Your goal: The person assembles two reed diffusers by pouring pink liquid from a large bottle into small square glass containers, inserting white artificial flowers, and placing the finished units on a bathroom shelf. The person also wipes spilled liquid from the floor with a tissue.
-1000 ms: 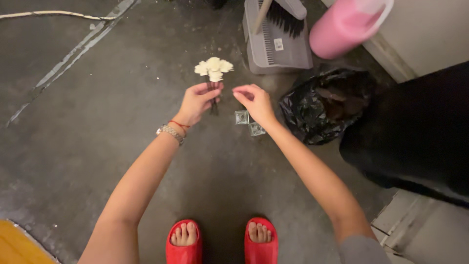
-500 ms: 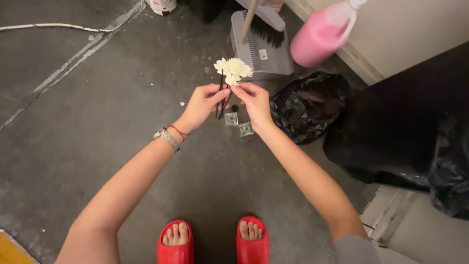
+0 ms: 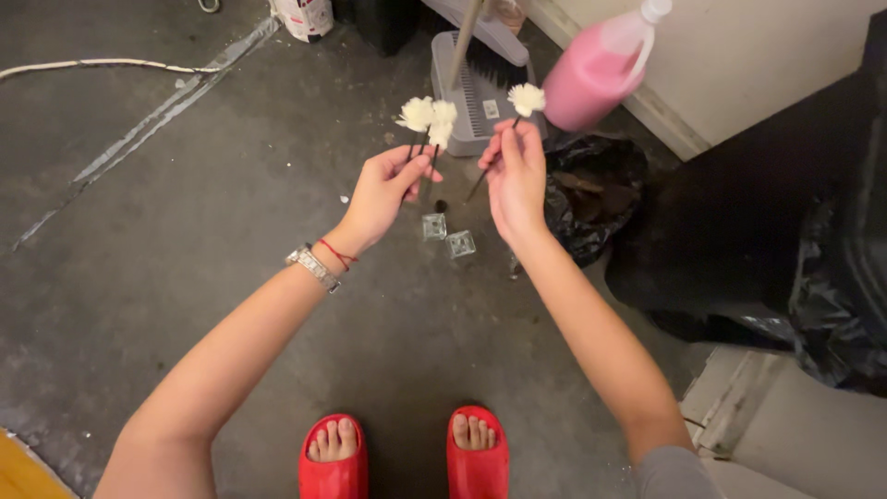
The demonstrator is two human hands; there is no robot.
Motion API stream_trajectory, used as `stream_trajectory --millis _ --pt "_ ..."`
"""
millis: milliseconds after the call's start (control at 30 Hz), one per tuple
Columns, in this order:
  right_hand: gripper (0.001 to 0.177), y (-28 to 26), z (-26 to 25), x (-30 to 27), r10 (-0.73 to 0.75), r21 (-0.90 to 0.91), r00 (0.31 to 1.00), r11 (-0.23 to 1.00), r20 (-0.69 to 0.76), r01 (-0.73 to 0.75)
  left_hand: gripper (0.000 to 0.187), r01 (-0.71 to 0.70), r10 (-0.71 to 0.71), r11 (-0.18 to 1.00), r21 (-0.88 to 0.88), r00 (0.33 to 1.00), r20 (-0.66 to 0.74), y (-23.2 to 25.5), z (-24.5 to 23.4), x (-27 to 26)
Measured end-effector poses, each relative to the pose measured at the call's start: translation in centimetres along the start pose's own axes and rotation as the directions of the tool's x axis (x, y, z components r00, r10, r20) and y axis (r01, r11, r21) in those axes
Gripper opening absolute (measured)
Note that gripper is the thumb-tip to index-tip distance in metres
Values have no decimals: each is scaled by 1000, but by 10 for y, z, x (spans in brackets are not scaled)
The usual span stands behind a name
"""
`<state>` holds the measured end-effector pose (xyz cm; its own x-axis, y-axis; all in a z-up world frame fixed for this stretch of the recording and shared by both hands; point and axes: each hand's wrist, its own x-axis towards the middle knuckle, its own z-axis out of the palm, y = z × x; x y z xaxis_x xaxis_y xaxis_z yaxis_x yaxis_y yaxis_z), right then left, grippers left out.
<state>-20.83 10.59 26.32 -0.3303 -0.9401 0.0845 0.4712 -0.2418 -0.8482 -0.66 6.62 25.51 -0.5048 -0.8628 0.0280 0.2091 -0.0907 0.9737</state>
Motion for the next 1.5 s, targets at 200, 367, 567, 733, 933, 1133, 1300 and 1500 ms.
stream_trajectory --millis 200,367,567,733,933,1133,1300,1500 --pt "7 27 13 -8 94 -225 996 970 10 -89 30 189 -170 958 -218 980 101 -3 -1 3" --pt "7 35 -8 -8 210 -36 978 977 -9 -210 33 197 -168 951 -237 976 136 0 -1 1" --pt "10 38 -69 36 191 -449 974 865 -120 -225 27 173 -169 984 36 982 -84 -1 -26 0" --pt "19 86 -110 55 -8 -975 985 141 170 169 27 302 -296 953 -12 924 -243 -35 -54 3" --pt "25 151 -139 51 236 -912 953 -318 189 259 25 139 -111 986 88 956 -271 -82 -69 2" --pt "15 184 -156 65 280 -850 932 -408 232 334 32 148 -186 973 -175 957 -221 -68 -67 5" --pt "9 174 -150 64 267 -851 922 -375 281 368 29 70 -78 997 -43 969 -235 -60 -60 9" --pt "14 118 -75 45 -95 -665 971 714 218 219 34 -93 129 990 102 887 -442 -66 -46 15"
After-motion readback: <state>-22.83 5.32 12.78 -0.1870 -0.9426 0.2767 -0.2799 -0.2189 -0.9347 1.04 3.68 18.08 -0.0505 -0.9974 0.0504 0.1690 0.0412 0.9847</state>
